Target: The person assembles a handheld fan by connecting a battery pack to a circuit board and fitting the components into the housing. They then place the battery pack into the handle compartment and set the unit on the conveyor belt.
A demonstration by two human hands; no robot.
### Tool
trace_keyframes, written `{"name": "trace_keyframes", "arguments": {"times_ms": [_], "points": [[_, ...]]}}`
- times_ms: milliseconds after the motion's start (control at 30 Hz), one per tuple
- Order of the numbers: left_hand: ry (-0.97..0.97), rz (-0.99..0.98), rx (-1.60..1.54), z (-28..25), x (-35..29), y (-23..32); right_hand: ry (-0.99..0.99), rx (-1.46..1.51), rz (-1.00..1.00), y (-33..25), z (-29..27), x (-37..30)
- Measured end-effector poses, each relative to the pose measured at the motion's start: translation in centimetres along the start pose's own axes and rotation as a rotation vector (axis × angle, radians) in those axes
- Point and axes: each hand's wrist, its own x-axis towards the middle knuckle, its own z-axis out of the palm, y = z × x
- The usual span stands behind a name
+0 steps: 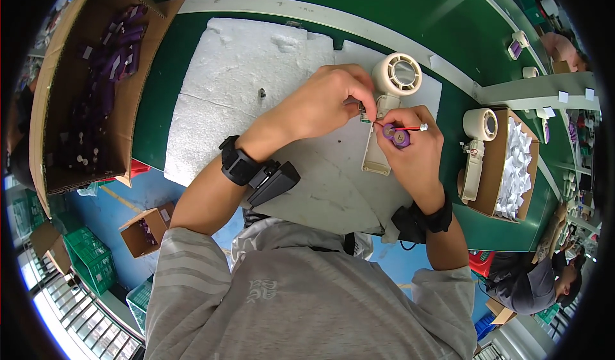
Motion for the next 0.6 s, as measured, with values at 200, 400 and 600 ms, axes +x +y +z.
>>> {"name": "trace_keyframes", "arguments": {"times_ms": [200,400,600], "points": [[0.048,0.051,-0.009,0.4,0.0,0.7,-0.008,-0.003,0.034,-0.3,-0.1,0.1],[0.113,-0.142,-0.200,1.8,0.0,1.1,-0.005,0.034,0.001,0.1,-0.2,-0.1],[0.086,-0.268,-0.268,1.9,0.1,1.2,0.029,0.204,-0.029,0.9,-0.8,-0.2]]}}
